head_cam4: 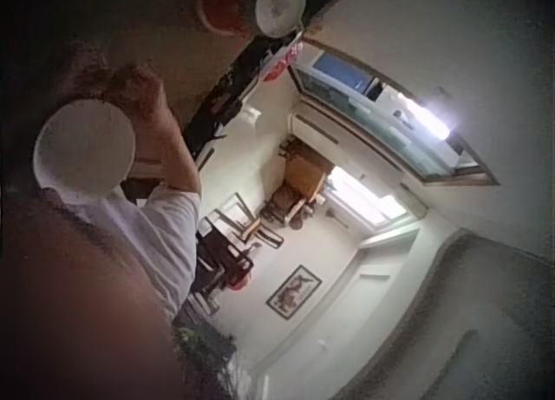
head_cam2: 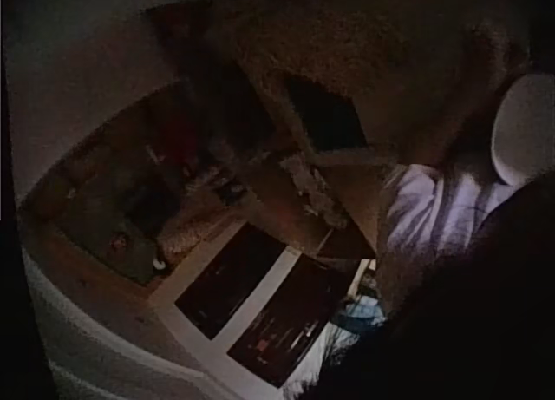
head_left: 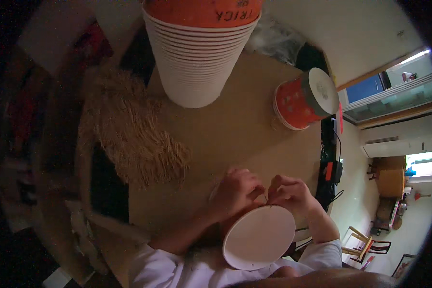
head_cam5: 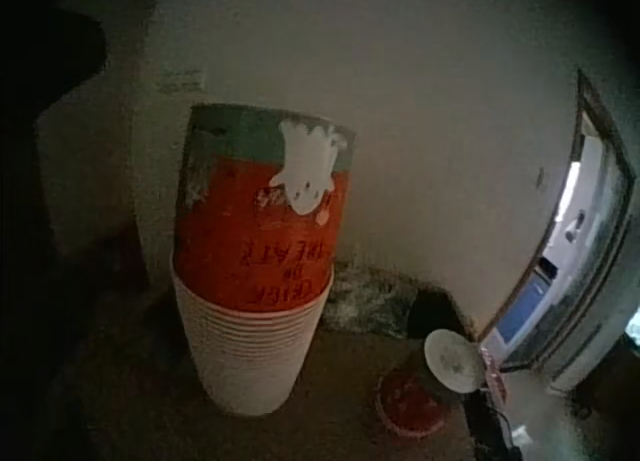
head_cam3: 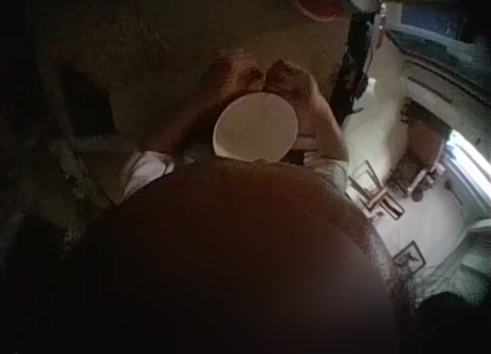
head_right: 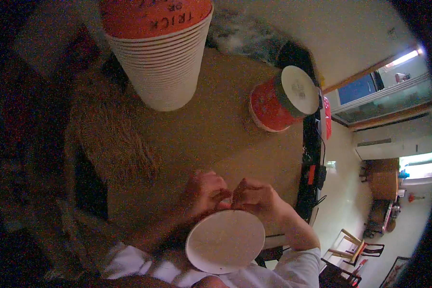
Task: Threading a handle string through the holes of a paper bucket to assemble it.
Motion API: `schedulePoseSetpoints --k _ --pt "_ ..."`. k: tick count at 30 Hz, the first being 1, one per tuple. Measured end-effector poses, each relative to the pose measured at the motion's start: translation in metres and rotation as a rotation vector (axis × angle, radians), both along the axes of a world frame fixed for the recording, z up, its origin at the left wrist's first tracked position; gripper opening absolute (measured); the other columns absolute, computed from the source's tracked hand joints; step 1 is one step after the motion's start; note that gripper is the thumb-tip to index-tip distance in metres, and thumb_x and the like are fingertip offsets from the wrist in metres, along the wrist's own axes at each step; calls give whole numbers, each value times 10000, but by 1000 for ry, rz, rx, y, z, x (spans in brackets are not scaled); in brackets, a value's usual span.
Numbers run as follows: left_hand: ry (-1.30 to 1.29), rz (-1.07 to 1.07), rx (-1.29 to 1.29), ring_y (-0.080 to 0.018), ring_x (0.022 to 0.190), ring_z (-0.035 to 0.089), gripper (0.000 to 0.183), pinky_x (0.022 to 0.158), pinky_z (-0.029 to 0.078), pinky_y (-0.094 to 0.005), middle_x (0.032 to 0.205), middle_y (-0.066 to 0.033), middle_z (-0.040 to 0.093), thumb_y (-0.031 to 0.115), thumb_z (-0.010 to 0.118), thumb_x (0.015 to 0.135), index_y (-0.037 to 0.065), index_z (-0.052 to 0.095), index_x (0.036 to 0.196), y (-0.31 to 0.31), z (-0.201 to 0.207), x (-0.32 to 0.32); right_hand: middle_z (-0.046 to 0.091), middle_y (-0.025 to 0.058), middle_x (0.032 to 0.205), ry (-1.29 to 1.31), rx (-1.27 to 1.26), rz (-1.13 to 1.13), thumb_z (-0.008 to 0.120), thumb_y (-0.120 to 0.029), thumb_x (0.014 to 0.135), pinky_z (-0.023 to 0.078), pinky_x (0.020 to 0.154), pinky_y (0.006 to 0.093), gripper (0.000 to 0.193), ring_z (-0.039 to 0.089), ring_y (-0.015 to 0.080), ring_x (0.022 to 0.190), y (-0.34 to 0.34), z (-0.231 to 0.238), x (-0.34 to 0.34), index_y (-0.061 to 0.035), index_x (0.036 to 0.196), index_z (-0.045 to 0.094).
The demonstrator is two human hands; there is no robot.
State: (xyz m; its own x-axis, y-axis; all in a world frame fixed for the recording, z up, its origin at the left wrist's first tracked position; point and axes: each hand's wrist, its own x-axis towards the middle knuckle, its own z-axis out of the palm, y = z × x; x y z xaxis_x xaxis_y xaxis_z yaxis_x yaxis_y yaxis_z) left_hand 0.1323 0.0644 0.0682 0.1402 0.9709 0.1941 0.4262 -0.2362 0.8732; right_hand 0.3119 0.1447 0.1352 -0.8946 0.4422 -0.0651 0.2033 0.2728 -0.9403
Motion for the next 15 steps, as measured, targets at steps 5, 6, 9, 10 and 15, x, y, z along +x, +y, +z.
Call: schedulePoseSetpoints --k 5,6,9,10,15 --pt "-29 18 99 -246 807 558 136 782 385 -402 767 -38 598 235 654 739 106 614 734 5 -3 1 565 82 786 -14 66 49 693 -7 704 462 645 309 84 579 217 750 7 6 0 -25 760 632" --pt "-4 9 102 -244 821 562 124 791 385 -400 771 -36 600 225 655 738 108 615 736 5 -2 0 561 82 784 -51 127 51 696 -7 703 462 643 310 100 575 209 743 8 11 -1 -16 761 614" --pt "9 34 82 -238 838 566 97 774 407 -383 788 -38 603 178 669 727 100 612 736 0 -4 2 561 74 790 -99 -100 -49 689 11 695 456 612 287 165 559 174 701 4 24 7 -8 802 564" --pt "8 32 88 -238 838 566 97 774 407 -383 788 -38 603 178 669 727 100 612 736 2 0 2 561 74 790 -100 -94 -52 689 11 695 456 612 287 165 559 174 701 1 23 13 -8 802 564" --pt "-72 124 158 -213 851 539 67 777 400 -373 802 -25 587 101 666 696 95 608 728 0 44 -9 547 49 763 -222 38 -98 579 67 714 414 539 214 156 525 108 630 -19 28 23 -24 807 493"
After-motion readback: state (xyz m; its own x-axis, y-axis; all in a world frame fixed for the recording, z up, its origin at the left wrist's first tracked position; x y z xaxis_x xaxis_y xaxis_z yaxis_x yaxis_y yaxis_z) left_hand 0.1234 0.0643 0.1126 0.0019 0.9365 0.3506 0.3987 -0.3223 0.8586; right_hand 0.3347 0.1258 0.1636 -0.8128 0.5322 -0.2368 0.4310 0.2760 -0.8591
